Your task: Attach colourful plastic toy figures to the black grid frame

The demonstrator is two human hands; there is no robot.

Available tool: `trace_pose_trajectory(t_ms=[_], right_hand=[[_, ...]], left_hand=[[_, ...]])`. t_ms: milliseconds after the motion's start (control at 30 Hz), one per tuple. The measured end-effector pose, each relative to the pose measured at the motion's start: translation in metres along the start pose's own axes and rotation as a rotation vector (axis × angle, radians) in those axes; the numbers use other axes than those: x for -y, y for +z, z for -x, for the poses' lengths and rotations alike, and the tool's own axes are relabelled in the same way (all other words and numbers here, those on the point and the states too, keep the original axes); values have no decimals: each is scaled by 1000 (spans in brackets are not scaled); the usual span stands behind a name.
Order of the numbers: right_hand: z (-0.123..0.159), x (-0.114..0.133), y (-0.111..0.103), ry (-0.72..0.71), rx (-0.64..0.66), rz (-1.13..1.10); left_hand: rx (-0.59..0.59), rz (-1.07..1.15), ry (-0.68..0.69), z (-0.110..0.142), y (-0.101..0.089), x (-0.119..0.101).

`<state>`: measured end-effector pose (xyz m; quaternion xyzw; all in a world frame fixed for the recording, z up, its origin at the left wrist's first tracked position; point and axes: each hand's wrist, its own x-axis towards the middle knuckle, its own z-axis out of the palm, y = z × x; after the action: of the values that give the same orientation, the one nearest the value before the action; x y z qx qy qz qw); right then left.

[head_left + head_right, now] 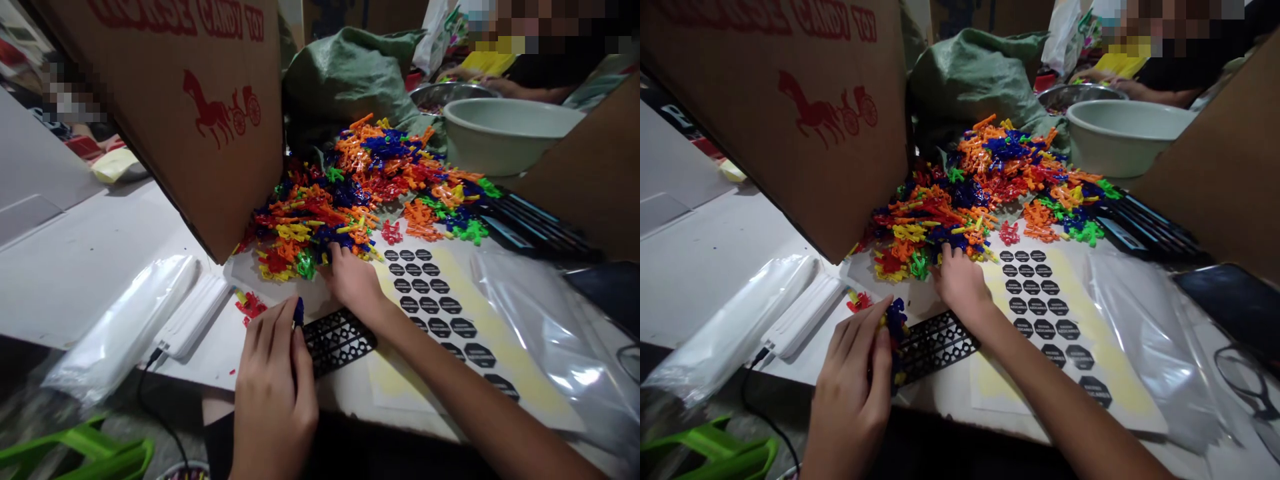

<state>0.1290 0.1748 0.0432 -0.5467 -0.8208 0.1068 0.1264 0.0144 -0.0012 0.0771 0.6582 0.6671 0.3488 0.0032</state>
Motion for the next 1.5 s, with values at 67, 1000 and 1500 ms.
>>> trace_pose_trajectory(t_ms=[67, 1000, 1500], right_hand=[[-7, 1, 2, 15, 27, -73], [117, 7, 3, 90, 122, -883], [132, 24, 21, -396, -35, -391]], left_hand=[[-4, 0, -1, 0, 0, 0], [7, 35, -27, -3, -5, -10], [17, 37, 11, -5, -5, -11]])
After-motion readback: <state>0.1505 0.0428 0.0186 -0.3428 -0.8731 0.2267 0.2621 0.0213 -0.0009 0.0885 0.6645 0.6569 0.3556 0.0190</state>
